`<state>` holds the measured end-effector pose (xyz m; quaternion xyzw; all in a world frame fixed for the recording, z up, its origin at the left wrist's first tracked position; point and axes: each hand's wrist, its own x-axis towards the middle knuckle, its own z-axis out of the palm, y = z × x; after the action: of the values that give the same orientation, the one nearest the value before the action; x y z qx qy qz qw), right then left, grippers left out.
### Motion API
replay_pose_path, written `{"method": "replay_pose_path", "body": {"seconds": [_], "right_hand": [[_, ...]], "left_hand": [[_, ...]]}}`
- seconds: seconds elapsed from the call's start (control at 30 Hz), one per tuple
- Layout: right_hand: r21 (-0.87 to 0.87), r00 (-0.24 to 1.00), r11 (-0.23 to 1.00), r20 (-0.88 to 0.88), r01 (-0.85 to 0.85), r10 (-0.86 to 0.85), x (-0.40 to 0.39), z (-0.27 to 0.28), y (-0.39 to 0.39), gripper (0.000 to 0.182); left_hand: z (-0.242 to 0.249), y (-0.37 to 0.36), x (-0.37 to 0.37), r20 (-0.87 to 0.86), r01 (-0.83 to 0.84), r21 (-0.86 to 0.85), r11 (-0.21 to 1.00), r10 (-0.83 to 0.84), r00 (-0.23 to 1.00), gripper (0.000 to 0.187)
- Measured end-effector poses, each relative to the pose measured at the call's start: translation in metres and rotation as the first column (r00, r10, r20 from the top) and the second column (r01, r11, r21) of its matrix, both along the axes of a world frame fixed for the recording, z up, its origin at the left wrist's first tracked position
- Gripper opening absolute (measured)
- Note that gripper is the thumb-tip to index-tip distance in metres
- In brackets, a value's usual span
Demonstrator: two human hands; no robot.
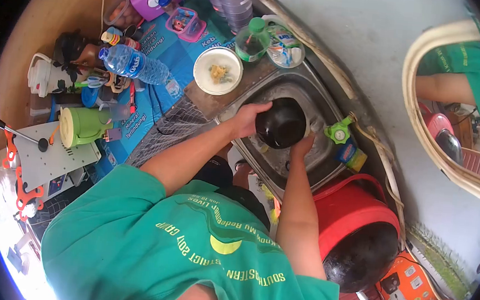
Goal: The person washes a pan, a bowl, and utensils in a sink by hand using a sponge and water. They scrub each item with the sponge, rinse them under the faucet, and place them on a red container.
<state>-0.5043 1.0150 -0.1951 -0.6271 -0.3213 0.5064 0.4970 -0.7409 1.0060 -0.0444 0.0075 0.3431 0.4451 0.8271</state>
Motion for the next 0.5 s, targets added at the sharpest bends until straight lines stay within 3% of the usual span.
{"method": "replay_pose_path", "body": {"seconds": [0.03, 0.17, 0.2, 0.23, 0.3, 0.37, 0.43, 0.5], "right_hand": [[0.06, 0.982, 0.994, 0.167, -0.095, 0.083, -0.021, 0.044, 0.01, 0.03], [-0.004, 0.947, 0.978, 0.249, -0.21, 0.204, -0.028, 0.041, 0.037, 0.025], [-0.071, 0.985, 0.982, -0.034, -0.174, 0.172, -0.031, 0.052, 0.034, 0.026], [-0.133, 0.947, 0.98, -0.306, -0.144, 0.098, -0.029, 0.058, 0.032, 0.027], [-0.254, 0.81, 0.937, -0.585, -0.238, 0.047, -0.009, 0.045, 0.019, 0.033], [-0.423, 0.718, 0.883, -0.678, -0.205, -0.158, -0.005, 0.085, 0.0, 0.04], [-0.365, 0.685, 0.918, -0.709, -0.154, -0.167, 0.007, 0.098, -0.02, 0.041], [-0.304, 0.643, 0.945, -0.749, -0.121, -0.159, 0.014, 0.109, -0.035, 0.043]], "left_hand": [[0.0, -0.004, -0.009, 0.048, -0.058, -0.013, 0.998, 0.059, 0.997, 0.038], [0.001, -0.009, -0.027, 0.054, -0.143, -0.101, 0.985, 0.149, 0.987, 0.037], [-0.01, -0.008, -0.024, 0.02, -0.146, -0.111, 0.983, 0.149, 0.989, 0.037], [-0.009, -0.006, -0.02, 0.055, -0.14, -0.16, 0.977, 0.15, 0.987, 0.035], [-0.027, 0.0, -0.004, 0.002, -0.141, -0.214, 0.967, 0.144, 0.99, 0.033], [-0.031, 0.008, 0.013, -0.042, -0.085, -0.253, 0.964, 0.077, 0.996, 0.03], [-0.033, 0.017, 0.034, -0.076, -0.031, -0.27, 0.962, 0.011, 0.997, 0.029], [-0.063, 0.028, 0.054, -0.284, 0.061, -0.258, 0.964, -0.136, 0.949, 0.028]]}}
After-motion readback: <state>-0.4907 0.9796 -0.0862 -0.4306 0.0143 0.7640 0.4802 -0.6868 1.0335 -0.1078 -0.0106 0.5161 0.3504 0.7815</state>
